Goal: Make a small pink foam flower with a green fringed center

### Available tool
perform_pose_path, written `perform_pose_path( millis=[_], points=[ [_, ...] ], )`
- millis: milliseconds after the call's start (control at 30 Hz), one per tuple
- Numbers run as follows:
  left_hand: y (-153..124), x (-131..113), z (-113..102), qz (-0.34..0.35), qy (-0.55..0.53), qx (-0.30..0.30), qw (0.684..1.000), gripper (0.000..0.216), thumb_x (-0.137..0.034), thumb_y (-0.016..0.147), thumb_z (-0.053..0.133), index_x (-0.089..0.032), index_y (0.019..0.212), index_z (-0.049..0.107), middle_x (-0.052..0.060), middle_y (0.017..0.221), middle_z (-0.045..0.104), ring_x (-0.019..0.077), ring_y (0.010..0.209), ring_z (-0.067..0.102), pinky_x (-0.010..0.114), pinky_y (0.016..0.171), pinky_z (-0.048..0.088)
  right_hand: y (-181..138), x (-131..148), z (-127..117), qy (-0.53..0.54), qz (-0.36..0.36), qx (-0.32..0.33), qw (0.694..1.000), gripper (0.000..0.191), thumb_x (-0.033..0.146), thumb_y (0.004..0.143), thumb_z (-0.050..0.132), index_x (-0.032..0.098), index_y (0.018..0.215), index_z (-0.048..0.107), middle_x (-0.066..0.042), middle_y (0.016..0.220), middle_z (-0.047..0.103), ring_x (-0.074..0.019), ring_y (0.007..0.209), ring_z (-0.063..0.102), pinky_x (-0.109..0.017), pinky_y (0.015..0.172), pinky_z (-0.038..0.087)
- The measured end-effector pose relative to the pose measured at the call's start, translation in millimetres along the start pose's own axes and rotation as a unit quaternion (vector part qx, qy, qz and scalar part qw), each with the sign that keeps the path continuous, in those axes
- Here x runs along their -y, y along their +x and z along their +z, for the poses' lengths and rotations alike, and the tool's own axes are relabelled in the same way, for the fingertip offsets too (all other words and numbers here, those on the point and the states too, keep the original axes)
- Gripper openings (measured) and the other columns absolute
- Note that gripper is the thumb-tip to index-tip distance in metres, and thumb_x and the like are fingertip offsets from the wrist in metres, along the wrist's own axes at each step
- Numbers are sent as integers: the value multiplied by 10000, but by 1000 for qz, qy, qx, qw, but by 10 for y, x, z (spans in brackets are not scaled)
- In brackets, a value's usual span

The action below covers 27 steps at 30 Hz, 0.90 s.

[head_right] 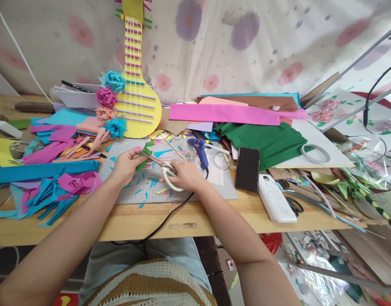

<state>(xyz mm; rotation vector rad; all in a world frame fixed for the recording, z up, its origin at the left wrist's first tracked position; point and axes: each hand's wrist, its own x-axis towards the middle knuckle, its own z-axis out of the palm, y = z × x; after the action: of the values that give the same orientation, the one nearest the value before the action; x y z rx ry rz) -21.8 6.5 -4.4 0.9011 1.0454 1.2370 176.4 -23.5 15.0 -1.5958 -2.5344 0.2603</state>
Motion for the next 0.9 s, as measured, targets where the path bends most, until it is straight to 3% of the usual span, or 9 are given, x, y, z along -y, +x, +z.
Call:
perform_pose_path(
  millis=[333, 667, 900],
  points=[
    [-78, -112, -22, -44, 18, 87, 995, 315, -274, 551, 765, -142, 814, 653, 53, 819, 712, 179, 756, 678, 273, 697, 533, -3, -85, -13, -6, 9, 3, 1000, 483, 647, 783, 410, 187, 873, 526, -50, 737, 644, -177, 671, 580, -241, 543, 226],
    [-67, -47, -8, -5, 39, 86, 996, 325, -334, 567, 758, -140, 804, 648, 50, 818, 712, 185, 760, 673, 290, 701, 534, -13, -26, -56, -6, 9, 29, 1000, 524, 686, 756, 409, 188, 909, 462, -66, 866, 656, -217, 733, 609, -245, 555, 244],
    [-89, -59, 14, -5, 53, 93, 994, 359, -356, 551, 768, -141, 820, 666, 68, 850, 711, 202, 807, 667, 311, 726, 531, -7, 7, -63, -4, 11, 32, 999, 498, 670, 771, 402, 193, 902, 466, -60, 828, 650, -216, 726, 612, -247, 551, 247]
  ],
)
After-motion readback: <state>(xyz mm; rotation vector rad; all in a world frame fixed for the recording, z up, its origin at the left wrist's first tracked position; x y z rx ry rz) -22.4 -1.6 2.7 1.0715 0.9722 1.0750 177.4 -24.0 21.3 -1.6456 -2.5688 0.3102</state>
